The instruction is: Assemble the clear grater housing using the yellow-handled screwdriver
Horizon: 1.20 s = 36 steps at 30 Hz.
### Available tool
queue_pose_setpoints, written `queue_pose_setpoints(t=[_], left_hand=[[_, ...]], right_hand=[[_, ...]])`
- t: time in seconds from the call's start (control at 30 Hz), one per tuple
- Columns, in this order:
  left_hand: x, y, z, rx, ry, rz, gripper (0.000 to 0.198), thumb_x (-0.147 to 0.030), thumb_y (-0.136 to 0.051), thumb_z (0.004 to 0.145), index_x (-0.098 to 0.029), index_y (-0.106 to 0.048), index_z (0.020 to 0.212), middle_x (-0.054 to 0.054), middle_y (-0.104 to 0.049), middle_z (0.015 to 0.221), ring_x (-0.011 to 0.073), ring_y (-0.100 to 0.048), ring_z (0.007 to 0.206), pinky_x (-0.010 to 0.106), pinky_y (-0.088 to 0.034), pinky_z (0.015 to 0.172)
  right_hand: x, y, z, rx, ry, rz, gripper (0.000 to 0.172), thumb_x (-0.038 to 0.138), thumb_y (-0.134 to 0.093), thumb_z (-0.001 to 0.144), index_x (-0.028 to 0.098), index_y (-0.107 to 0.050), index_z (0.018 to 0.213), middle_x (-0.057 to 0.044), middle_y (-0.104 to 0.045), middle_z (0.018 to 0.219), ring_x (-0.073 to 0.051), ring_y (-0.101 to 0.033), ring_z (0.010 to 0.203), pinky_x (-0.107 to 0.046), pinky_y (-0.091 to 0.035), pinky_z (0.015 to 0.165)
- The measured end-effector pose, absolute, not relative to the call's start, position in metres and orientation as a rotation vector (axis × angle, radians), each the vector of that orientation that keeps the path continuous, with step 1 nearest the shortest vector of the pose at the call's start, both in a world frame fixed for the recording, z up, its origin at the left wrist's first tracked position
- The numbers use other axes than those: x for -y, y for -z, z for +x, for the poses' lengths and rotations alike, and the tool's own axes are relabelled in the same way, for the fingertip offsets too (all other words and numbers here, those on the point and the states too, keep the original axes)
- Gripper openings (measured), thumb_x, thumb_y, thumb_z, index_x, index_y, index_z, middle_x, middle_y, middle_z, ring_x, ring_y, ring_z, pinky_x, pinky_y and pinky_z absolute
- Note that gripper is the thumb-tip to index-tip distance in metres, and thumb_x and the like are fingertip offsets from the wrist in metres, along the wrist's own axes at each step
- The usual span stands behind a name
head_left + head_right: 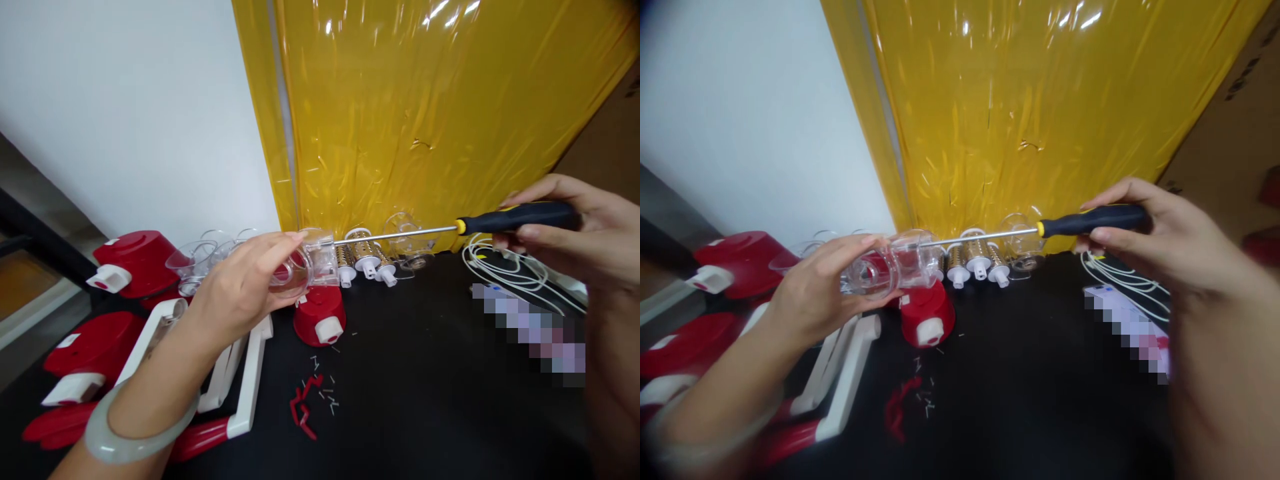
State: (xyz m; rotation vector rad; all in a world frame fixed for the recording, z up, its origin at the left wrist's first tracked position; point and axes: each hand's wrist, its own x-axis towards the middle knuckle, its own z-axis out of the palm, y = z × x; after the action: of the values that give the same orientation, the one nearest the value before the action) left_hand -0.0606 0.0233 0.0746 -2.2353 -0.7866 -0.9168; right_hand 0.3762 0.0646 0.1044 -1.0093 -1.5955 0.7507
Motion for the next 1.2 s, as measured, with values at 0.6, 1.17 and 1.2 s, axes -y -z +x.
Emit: queue_pose_setpoints(t=[0.6, 1.17, 1.2], left_hand=[[-0.019, -0.082, -0.057, 0.745, 0.908, -2.178, 0.08, -0.023, -0.079, 0.086, -0.025, -0.036, 0.154, 0.011, -0.068, 0.133, 0.0278, -0.066, 0.123, 0.042, -0.058, 0.101], [-0.01, -0.089, -0.073, 1.203, 1.022, -2.264, 0.09, -0.041, -0.079, 0.083, -0.035, -0.028, 0.156, 0.007, -0.063, 0.137, 0.0287, -0.067, 0.12, 0.046, -0.058, 0.102], [-0.009, -0.089, -0.072, 1.234, 1.024, -2.265, 0.091, -0.042, -0.08, 0.082, -0.034, -0.027, 0.156, 0.008, -0.063, 0.137, 0.0293, -0.067, 0.12, 0.046, -0.059, 0.101]], right_hand=[[-0.076, -0.101, 0.342, 1.43, -0.958, -1.262, 0.07, 0.065, -0.058, 0.088, 0.019, -0.043, 0.037, -0.001, -0.032, 0.028, -0.007, -0.029, 0.022, -0.022, -0.023, 0.029], [-0.081, -0.114, 0.359, 1.193, -0.811, -0.916, 0.045, 0.024, -0.052, 0.088, 0.02, -0.045, 0.043, 0.0, -0.032, 0.035, -0.01, -0.03, 0.024, -0.029, -0.016, 0.029], [-0.082, -0.113, 0.36, 1.198, -0.824, -0.947, 0.047, 0.024, -0.051, 0.088, 0.02, -0.045, 0.041, -0.001, -0.031, 0.034, -0.01, -0.03, 0.024, -0.029, -0.017, 0.029]])
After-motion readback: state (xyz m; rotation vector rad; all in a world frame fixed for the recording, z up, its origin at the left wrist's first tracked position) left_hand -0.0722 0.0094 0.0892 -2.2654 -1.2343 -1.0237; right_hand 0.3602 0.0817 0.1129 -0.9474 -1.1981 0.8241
